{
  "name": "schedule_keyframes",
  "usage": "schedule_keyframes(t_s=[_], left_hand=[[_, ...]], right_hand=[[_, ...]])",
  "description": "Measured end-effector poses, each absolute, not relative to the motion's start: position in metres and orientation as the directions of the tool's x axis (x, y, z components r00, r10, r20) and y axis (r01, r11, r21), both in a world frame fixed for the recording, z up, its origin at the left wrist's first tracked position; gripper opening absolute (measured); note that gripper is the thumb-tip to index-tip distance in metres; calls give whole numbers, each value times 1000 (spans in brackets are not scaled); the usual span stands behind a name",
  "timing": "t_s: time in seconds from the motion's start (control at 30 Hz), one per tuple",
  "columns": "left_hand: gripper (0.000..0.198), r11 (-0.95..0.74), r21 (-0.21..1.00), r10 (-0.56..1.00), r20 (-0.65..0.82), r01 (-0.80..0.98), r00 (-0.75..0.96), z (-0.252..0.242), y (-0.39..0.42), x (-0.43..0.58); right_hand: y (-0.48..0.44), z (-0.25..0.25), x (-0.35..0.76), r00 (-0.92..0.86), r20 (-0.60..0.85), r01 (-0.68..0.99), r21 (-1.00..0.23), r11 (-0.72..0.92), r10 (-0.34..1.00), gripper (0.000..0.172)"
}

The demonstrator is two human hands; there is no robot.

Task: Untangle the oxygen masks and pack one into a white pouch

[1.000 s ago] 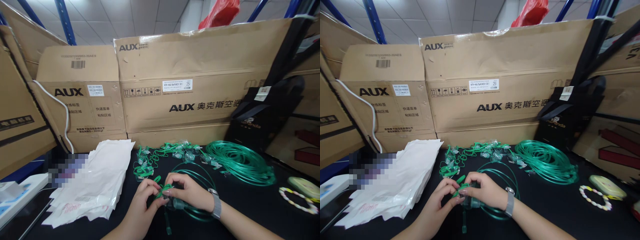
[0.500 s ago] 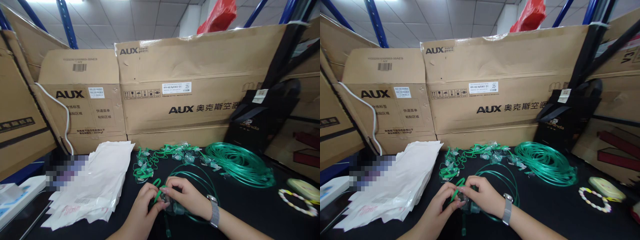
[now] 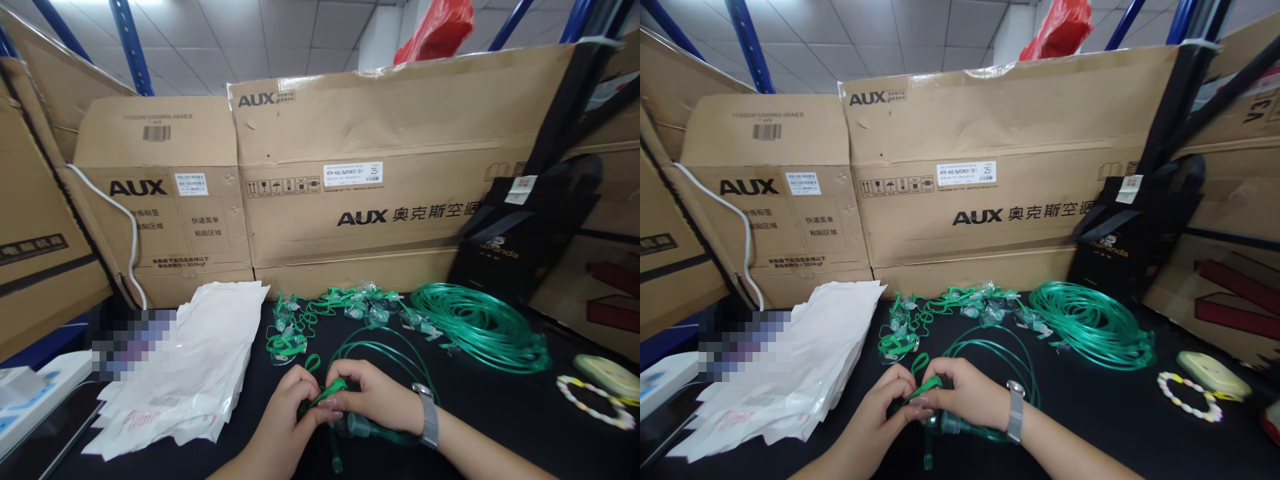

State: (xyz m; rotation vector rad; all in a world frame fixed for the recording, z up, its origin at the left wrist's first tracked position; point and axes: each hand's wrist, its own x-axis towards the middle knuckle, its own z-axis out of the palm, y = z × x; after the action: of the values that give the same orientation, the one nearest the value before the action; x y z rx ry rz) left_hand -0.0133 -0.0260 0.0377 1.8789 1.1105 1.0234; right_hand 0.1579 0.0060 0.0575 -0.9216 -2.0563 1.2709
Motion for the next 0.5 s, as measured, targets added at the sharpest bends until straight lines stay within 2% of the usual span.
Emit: schedule_keyframes(t_s=[0.23, 0.5], left_hand=[[15, -373, 870, 911, 276, 323, 307, 37, -24, -14], [2, -339, 898, 912, 239, 281, 334, 43, -22, -14]], right_hand=[[0, 59, 155, -576, 217, 386, -777, 497, 788, 16], [4, 57, 158, -559, 180, 317, -856, 409, 809, 23]])
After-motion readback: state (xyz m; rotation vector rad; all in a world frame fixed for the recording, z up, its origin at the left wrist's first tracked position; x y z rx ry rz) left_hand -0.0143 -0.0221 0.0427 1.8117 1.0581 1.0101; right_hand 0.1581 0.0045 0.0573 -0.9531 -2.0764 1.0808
